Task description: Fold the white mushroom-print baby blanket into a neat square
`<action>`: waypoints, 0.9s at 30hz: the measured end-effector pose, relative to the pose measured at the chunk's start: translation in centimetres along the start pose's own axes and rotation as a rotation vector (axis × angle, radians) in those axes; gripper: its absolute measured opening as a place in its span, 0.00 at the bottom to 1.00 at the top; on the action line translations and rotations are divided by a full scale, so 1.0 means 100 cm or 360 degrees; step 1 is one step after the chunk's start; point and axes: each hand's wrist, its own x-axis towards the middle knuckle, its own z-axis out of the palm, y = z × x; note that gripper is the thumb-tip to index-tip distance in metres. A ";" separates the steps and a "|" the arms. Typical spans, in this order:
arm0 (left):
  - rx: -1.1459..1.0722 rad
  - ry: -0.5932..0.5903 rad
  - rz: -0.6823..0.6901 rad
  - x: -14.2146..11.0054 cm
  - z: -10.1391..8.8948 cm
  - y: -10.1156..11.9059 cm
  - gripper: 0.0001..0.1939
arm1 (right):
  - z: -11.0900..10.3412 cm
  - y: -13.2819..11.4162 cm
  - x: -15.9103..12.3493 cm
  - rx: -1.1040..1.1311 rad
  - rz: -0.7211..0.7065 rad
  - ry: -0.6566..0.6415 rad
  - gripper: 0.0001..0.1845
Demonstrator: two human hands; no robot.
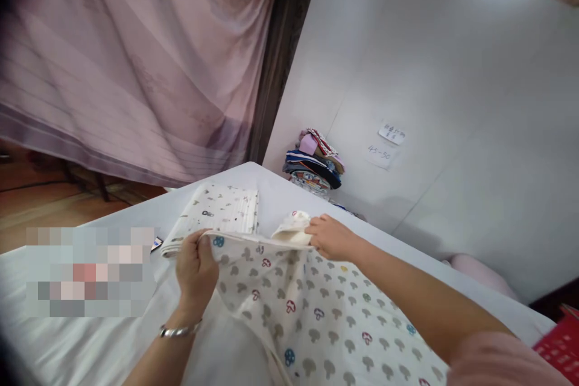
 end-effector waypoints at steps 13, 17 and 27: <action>-0.0166 -0.1730 0.1174 -0.143 -0.080 0.044 0.13 | 0.080 -0.083 -0.121 0.1032 0.1512 0.0368 0.14; -0.0092 -0.1559 0.1226 -0.140 -0.082 0.042 0.11 | 0.082 -0.094 -0.105 0.0969 0.1600 0.0389 0.14; -0.0084 -0.1499 0.1218 -0.138 -0.086 0.038 0.11 | 0.141 -0.113 -0.105 0.1330 0.1950 0.0426 0.08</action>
